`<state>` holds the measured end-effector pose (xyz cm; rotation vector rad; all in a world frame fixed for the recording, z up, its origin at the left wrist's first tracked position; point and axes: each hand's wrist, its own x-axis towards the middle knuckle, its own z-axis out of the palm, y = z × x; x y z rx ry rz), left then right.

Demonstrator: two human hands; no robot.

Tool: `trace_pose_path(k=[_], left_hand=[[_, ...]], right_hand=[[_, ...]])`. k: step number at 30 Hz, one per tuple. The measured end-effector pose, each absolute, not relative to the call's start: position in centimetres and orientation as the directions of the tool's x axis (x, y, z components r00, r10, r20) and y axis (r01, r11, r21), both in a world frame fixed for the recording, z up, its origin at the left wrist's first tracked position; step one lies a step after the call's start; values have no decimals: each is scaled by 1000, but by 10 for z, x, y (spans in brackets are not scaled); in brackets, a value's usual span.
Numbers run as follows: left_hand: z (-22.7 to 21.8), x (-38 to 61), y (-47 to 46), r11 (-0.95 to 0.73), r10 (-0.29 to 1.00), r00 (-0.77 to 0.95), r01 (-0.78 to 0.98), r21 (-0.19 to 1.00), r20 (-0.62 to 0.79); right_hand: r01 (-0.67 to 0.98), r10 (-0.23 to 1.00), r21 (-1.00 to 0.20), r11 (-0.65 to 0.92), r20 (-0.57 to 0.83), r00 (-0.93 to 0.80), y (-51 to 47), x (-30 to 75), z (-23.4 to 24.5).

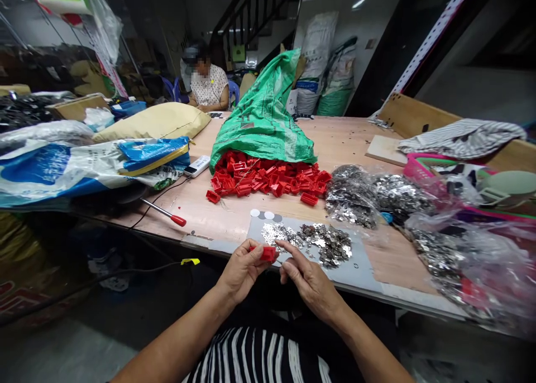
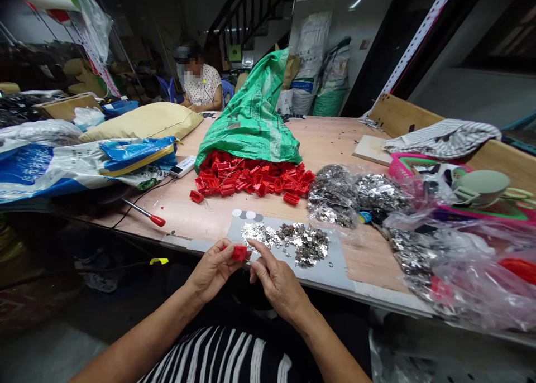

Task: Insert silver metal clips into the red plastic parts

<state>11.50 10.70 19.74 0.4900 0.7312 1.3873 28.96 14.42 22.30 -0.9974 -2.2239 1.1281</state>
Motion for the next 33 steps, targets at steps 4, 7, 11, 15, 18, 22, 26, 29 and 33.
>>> trace_pose_path(k=[4,7,11,15,18,22,26,29,33], left_hand=[[199,118,102,227,963,109,-820,525,-247],[199,120,100,247,948,117,-857,452,-296],[201,124,99,269,931,133,-877,397,-339],[203,129,97,279,935,158,-882,380,-318],[203,131,96,298,925,174,-883,362,-338],[197,132,94,316,906,177,-887,337,-384],[186,135,82,387,863,216,-863,325,-456],[175,135,72,475,803,247,-815,332,-542],[153,130,72,589,708,239,-720,367,-665]], right_hand=[[432,761,-784,447,79,-644,143,284,228],[446,758,-761,471,91,-645,144,283,227],[460,775,-719,521,173,-608,144,285,223],[422,806,-760,495,220,-550,145,285,220],[376,829,-822,427,190,-525,145,285,220],[404,819,-824,399,121,-562,139,287,218],[493,802,-741,456,103,-588,128,292,203],[533,770,-652,539,126,-625,121,298,185],[577,764,-619,533,59,-642,117,304,167]])
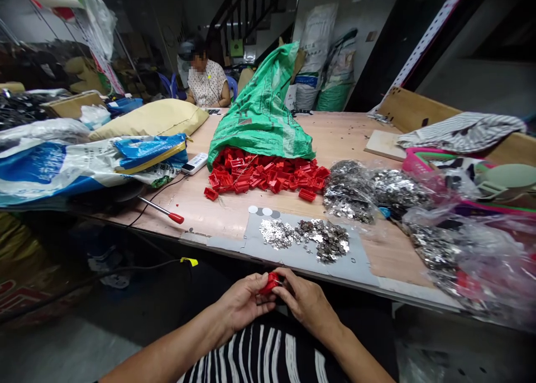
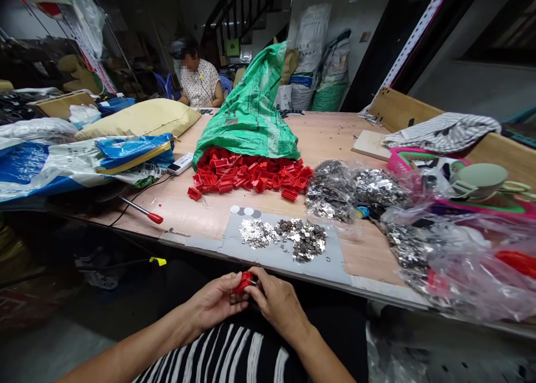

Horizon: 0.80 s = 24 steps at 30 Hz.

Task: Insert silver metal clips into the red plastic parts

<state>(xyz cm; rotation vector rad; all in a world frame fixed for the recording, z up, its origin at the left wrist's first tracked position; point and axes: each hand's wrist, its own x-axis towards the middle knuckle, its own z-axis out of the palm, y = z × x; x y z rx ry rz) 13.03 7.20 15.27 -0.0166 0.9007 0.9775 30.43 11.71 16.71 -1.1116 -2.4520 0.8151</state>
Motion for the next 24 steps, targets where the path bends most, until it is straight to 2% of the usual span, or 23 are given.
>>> trace_pose_path(k=[5,9,13,16,18,21,23,24], left_hand=[[118,125,89,624,621,156,-692,364,-768],[97,124,96,582,626,84,-712,393,-775],[90,121,95,583,615,57,-704,406,-786],[97,120,91,603,636,68,-666,440,-769],[109,119,89,611,676,105,-633,476,-729],[139,114,89,601,769,229,-576,554,-596],[161,108,94,548,833,392,-496,674,-389],[172,105,99,509,848,420,-471,720,-324]], right_hand=[[612,803,-633,474,26,-595,115,310,167],[644,848,-599,476,117,-517,123,319,175],[775,899,-457,436,267,-348,141,334,184],[878,915,-303,371,279,-291,158,340,191],[905,918,-225,362,254,-304,167,340,194],[904,907,-162,397,220,-359,176,336,195],[899,901,-143,415,203,-383,180,333,194],[898,900,-137,418,193,-390,182,332,194]])
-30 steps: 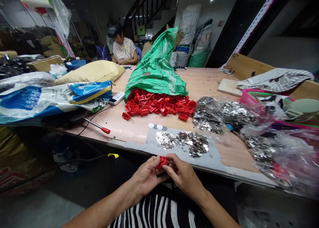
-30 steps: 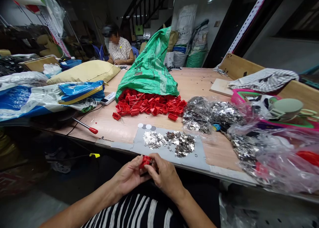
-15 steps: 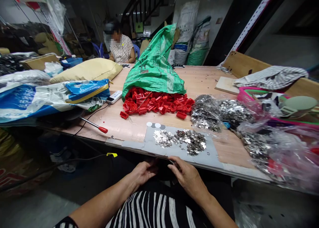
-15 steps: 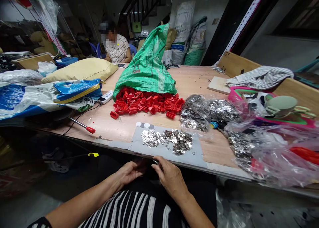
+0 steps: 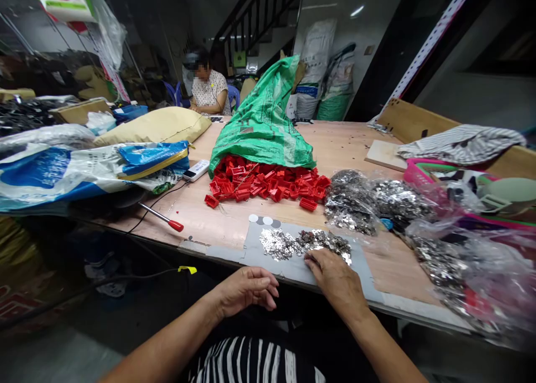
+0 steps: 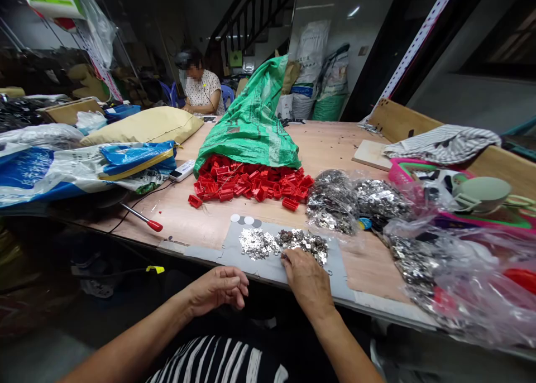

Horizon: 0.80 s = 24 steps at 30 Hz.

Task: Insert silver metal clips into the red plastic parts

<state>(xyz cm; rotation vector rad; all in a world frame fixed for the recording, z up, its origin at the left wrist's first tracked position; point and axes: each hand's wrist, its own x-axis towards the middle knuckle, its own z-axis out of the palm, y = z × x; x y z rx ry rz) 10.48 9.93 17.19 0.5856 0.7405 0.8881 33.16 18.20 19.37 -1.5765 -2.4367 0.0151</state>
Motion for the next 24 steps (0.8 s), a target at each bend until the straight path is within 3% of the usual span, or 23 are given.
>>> trace_pose_path(k=[3,5,10,16,24], left_hand=[[195,93,128,321,939,235,-329,888,-252],[203,83,155,158,984,-88,29,987,-155],[203,58,225,99,901,-429,344,934,63],[195,46,271,168,852,-493,579,798,178],[185,45,262,189,863,-448,714,675,233]], right_hand=[[896,901,-136,422,171,-398,186,331,191],[893,899,-143,427,170,-403,188,332,190],[870,880,-190,455,245,-407,189,335,188],[821,866,-322,472,346,-362,182,340,191],[809,940,-479,340,192,-281,173,337,195]])
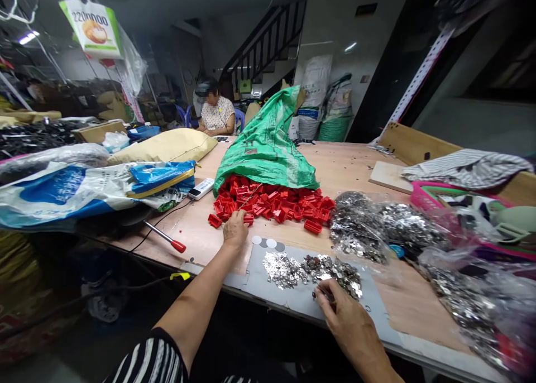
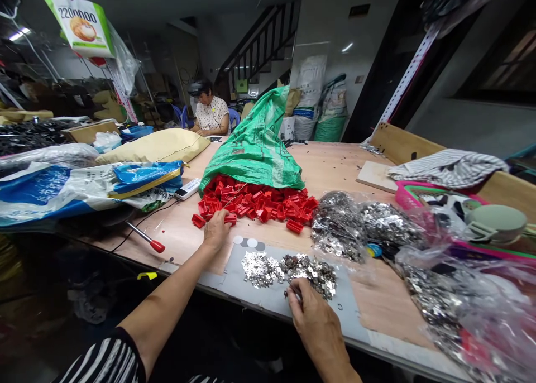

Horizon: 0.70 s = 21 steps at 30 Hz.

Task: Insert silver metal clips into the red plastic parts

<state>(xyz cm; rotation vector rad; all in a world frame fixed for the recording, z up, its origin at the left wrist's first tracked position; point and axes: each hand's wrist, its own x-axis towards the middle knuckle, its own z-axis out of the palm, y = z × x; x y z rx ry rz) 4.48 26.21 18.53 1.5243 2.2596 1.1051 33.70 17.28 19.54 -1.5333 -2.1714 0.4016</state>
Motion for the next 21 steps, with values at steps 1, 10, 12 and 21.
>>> trace_pose_path(k=[1,10,12,21], left_hand=[[185,45,257,187,861,-448,719,670,241],[184,40,212,132,820,-499,644,753,283],[185,38,209,119,807,-526,589,799,267],[210,49,200,-49,846,-529,51,998,68]], right_hand=[[802,940,-491,340,188,-283,173,336,195],[701,896,-560,441,311,-316,172,328,194],[694,897,-570,440,316,-309,171,328,194],[646,919,-654,394,289,-268,170,333,195]])
